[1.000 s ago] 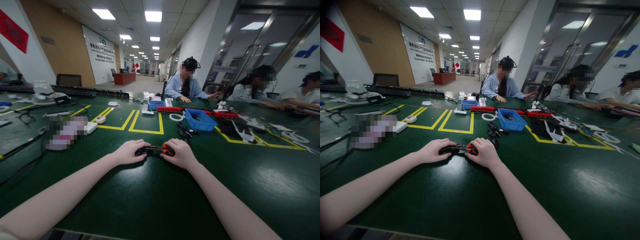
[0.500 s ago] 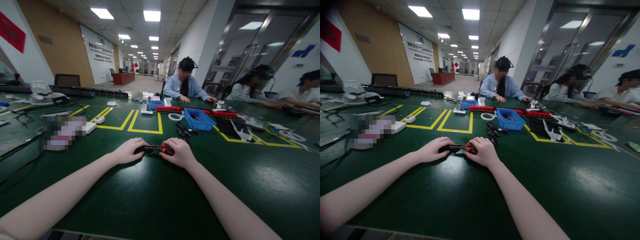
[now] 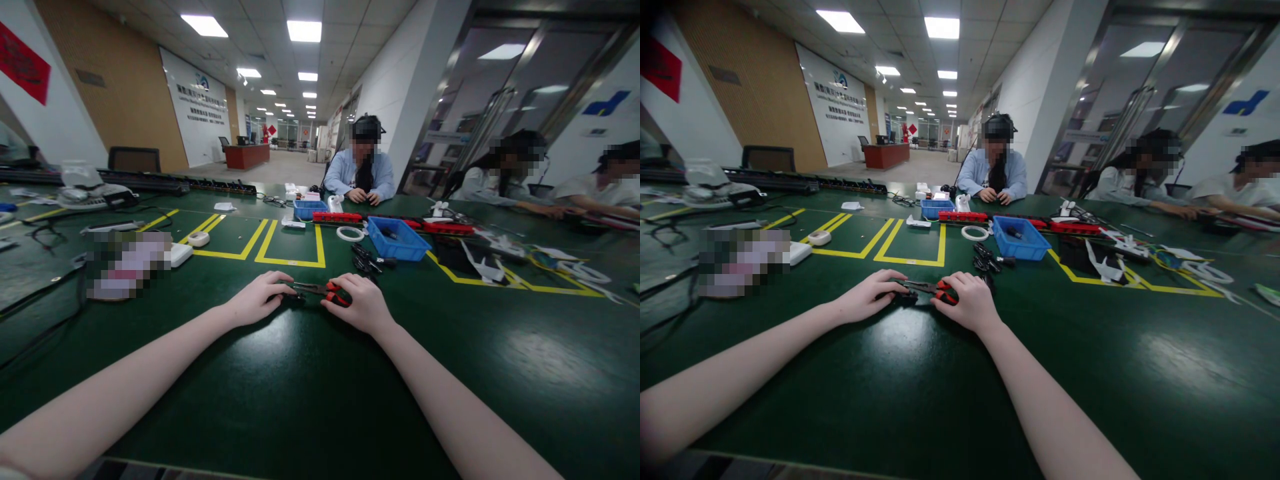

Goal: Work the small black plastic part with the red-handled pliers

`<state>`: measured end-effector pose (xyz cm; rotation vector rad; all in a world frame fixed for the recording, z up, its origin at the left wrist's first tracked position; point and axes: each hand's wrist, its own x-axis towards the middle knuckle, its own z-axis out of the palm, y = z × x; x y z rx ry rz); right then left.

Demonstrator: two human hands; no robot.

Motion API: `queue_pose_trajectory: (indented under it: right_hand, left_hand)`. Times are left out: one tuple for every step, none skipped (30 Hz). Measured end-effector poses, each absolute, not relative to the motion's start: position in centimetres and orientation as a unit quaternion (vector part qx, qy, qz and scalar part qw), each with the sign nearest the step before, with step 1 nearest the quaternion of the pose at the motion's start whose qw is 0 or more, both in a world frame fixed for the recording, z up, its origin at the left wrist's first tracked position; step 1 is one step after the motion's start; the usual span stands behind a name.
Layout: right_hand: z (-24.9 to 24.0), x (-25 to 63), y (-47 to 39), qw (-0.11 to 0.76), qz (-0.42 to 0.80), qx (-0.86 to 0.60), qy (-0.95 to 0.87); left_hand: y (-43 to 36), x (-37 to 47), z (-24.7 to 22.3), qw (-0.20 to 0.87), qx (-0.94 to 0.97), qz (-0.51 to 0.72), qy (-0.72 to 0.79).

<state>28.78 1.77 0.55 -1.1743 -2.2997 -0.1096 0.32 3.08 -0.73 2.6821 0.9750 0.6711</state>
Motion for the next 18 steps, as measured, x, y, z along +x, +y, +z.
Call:
queue_pose_trajectory:
  right_hand:
    - [0.56,28.77,1.76,0.275,-0.041,-0.438,-0.855]
    - [0.57,28.77,1.76,0.275,-0.041,-0.439,-0.855]
    - [0.58,28.77,1.76,0.275,-0.041,-0.439,-0.854]
    - [0.58,28.78,1.76,0.275,-0.041,-0.44,-0.854]
    - [0.59,28.79,1.76,0.276,-0.041,-0.441,-0.853]
    - [0.59,28.81,1.76,0.276,-0.041,-0.441,-0.853]
    - [0.59,28.83,1.77,0.277,-0.041,-0.441,-0.853]
    - [0.59,28.85,1.78,0.277,-0.04,-0.441,-0.853]
    - [0.58,28.86,1.79,0.276,-0.04,-0.441,-0.853]
    - [0.57,28.87,1.81,0.275,-0.039,-0.439,-0.855]
    - [0.55,28.87,1.83,0.273,-0.038,-0.435,-0.857]
    - [0.53,28.86,1.86,0.271,-0.037,-0.432,-0.86]
    - [0.5,28.83,1.89,0.268,-0.036,-0.427,-0.863]
    - [0.46,28.8,1.93,0.266,-0.035,-0.423,-0.865]
    - [0.43,28.76,1.95,0.264,-0.035,-0.42,-0.867]
    - [0.4,28.72,1.98,0.263,-0.034,-0.418,-0.869]
    - [0.38,28.69,1.99,0.262,-0.034,-0.416,-0.87]
    - [0.38,28.67,1.99,0.262,-0.033,-0.415,-0.871]
  left_hand:
    - [3.09,0.31,-0.72,0.105,0.91,0.229,0.331]
    - [3.1,0.29,-0.71,0.106,0.909,0.231,0.329]
    - [3.1,0.28,-0.7,0.107,0.909,0.234,0.328]
    - [3.1,0.26,-0.7,0.109,0.908,0.238,0.327]
    - [3.08,0.26,-0.68,0.113,0.907,0.241,0.327]
    - [3.06,0.26,-0.66,0.117,0.905,0.245,0.328]
    - [3.02,0.27,-0.64,0.121,0.903,0.249,0.328]
    - [2.99,0.29,-0.62,0.125,0.902,0.253,0.328]
    - [2.95,0.31,-0.59,0.131,0.901,0.255,0.327]
    - [2.92,0.34,-0.55,0.14,0.9,0.257,0.323]
    - [2.89,0.37,-0.5,0.15,0.9,0.258,0.318]
    - [2.87,0.39,-0.45,0.162,0.9,0.257,0.312]
    - [2.84,0.4,-0.38,0.174,0.9,0.257,0.307]
    - [2.82,0.42,-0.29,0.185,0.899,0.256,0.304]
    - [2.79,0.42,-0.21,0.193,0.897,0.256,0.303]
    - [2.76,0.42,-0.12,0.2,0.896,0.255,0.303]
    - [2.73,0.42,-0.04,0.205,0.895,0.255,0.304]
    - [2.71,0.42,0.02,0.211,0.893,0.256,0.304]
